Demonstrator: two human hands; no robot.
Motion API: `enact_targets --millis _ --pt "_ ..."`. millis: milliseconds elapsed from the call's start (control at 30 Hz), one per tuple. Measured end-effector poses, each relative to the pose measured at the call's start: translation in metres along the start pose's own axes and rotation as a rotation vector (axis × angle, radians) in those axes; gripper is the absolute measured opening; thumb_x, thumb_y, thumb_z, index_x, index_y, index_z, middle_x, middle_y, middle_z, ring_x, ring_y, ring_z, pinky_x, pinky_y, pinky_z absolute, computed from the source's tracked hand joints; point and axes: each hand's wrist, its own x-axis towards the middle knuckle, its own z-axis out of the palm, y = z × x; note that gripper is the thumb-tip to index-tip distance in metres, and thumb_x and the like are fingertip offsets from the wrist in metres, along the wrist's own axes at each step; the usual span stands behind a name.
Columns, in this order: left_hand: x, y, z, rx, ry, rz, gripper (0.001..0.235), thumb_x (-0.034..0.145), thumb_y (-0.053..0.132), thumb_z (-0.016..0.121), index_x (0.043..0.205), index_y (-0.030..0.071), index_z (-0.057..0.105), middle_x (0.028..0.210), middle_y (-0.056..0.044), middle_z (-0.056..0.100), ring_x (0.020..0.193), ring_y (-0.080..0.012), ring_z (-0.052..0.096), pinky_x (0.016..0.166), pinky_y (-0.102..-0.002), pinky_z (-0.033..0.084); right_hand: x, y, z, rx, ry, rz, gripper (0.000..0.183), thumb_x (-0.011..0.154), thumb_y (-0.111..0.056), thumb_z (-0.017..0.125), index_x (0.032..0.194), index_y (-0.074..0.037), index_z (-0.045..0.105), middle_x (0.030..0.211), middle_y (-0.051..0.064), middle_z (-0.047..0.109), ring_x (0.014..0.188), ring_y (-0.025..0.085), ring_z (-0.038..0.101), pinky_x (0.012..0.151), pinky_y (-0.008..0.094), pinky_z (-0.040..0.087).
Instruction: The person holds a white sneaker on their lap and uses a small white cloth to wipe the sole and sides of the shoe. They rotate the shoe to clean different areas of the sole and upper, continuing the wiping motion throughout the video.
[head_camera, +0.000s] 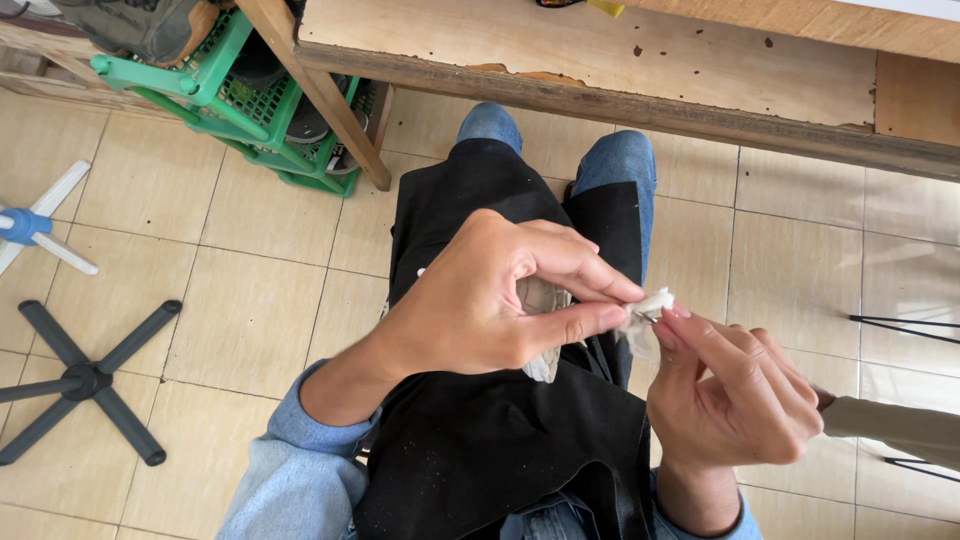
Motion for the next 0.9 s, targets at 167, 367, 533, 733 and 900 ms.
enact_targets --millis 167,367,533,733,900 --pt "0.005 0.008 -0.001 -0.198 0.045 -0.116 0.025 0.092 0.029 0.084 0.105 0.007 0.082 0.096 -0.009 0.088 0.093 -0.0128 0.086 0.087 -0.021 0.068 0.001 0.009 -0.002 0.059 -0.027 -0.076 0.028 0.107 -0.022 0.073 0.103 0.006 0.072 0.083 0.02 0.081 0.048 0.014 0.053 0.052 0.028 0.036" --pt "-0.001 0.001 -0.003 -0.117 0.031 -0.015 0.011 0.1 0.024 0.084 0.108 0.017 0.084 0.1 0.001 0.086 0.095 -0.0091 0.077 0.089 -0.024 0.06 0.026 0.019 0.001 0.063 -0.125 -0.405 0.005 0.103 0.004 0.09 0.106 0.002 0.086 0.104 0.033 0.086 0.05 0.019 0.056 0.047 0.034 0.029" --pt "-0.006 -0.002 0.002 -0.173 0.026 0.023 0.012 0.102 0.03 0.083 0.109 0.02 0.08 0.105 0.003 0.086 0.097 -0.0083 0.078 0.117 -0.034 0.057 0.023 0.025 -0.004 0.255 -0.125 -0.373 0.016 0.095 0.02 0.083 0.092 0.004 0.08 0.085 0.024 0.081 0.05 0.021 0.057 0.047 0.034 0.031" --pt "-0.009 -0.015 -0.006 -0.002 -0.231 0.117 0.047 0.089 0.038 0.089 0.121 0.017 0.061 0.13 -0.008 0.065 0.132 -0.0283 0.065 0.116 -0.04 0.054 0.034 0.005 -0.022 0.315 -0.359 -0.291 0.024 0.094 0.02 0.08 0.1 -0.003 0.081 0.092 0.014 0.082 0.052 0.016 0.052 0.049 0.033 0.03" --pt "-0.009 -0.023 -0.006 0.102 -0.394 0.028 0.059 0.083 0.032 0.094 0.129 0.014 0.063 0.165 -0.022 0.06 0.17 -0.0434 0.042 0.138 -0.078 0.019 0.046 -0.012 -0.027 0.279 -0.541 -0.308 0.018 0.096 0.008 0.076 0.104 -0.006 0.084 0.096 0.007 0.085 0.049 0.011 0.049 0.047 0.03 0.032"
